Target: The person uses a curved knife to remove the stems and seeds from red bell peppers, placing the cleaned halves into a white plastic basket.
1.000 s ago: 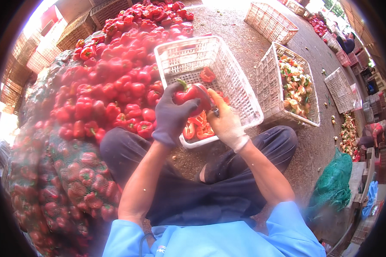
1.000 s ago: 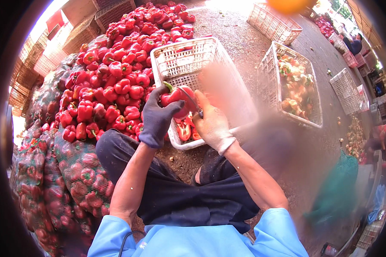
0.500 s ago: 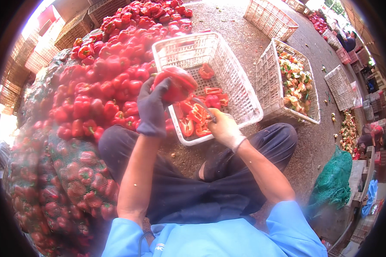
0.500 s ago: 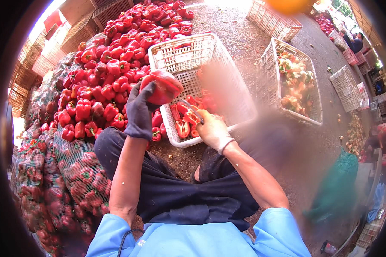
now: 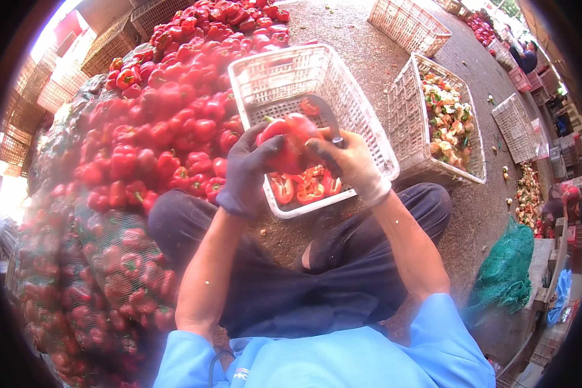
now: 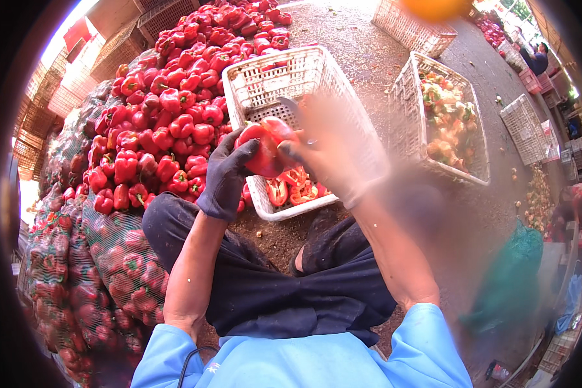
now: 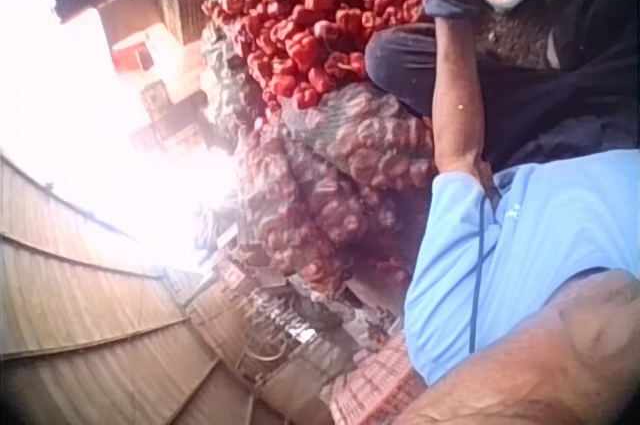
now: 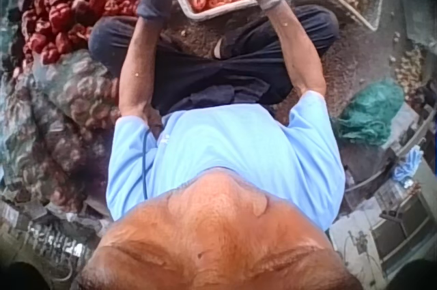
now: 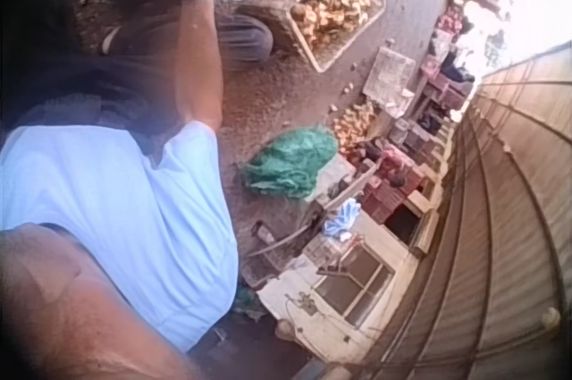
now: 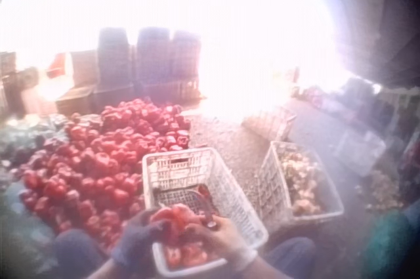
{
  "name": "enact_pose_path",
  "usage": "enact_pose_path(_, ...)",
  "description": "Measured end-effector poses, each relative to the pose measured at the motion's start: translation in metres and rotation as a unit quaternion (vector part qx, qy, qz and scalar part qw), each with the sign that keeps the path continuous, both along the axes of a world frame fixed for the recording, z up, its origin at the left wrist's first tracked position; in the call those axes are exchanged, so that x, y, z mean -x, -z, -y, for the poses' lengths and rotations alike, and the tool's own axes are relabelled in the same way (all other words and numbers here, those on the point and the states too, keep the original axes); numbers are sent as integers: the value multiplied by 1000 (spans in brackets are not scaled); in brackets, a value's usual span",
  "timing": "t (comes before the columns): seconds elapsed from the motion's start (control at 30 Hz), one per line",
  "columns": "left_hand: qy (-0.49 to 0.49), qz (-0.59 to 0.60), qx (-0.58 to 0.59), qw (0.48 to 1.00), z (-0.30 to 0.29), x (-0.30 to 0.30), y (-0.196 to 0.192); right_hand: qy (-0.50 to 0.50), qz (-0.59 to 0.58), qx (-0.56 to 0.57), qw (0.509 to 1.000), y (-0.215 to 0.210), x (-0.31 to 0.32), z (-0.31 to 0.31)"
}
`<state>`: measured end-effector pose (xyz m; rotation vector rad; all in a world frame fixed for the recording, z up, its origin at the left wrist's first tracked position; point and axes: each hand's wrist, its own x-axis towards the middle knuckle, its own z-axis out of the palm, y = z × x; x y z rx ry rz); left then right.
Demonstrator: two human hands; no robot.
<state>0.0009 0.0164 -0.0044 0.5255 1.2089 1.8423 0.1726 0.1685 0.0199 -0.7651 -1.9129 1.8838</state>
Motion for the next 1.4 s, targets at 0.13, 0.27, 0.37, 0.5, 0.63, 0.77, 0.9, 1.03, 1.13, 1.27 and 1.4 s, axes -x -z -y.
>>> enact_pose_path(0.13,41,27,-59,997,2,-3,-11,86,19,103,991,9,-6,-9)
enact_pose_path(0.27,109,64,-107,986,3,1,-3,79,32,96,992,5,-14,-16)
enact_pose_path(0.37,150,66,-143,976,5,4,5,76,26,100,992,3,-17,-23)
enact_pose_path(0.5,153,130,-105,974,-1,4,13,72,22,98,992,2,-20,-33)
enact_pose_path(0.63,173,95,-76,977,0,0,5,72,25,96,992,2,-23,-40)
enact_pose_path(0.77,188,144,-105,966,1,6,16,78,16,94,992,6,-18,-40)
enact_pose_path(0.9,210,126,-82,966,2,0,14,116,27,59,991,14,-19,-45)
enact_pose_path(1.03,214,-7,-82,973,6,21,16,178,83,-47,979,37,-33,-70)
enact_pose_path(1.13,119,-190,-68,972,-3,14,21,173,187,-371,893,101,-56,-107)
enact_pose_path(1.27,82,-97,14,992,4,-4,-16,86,45,-11,995,1,-22,-36)
enact_pose_path(1.4,102,-129,-4,986,-4,-17,-10,-62,97,-33,993,7,-11,-35)
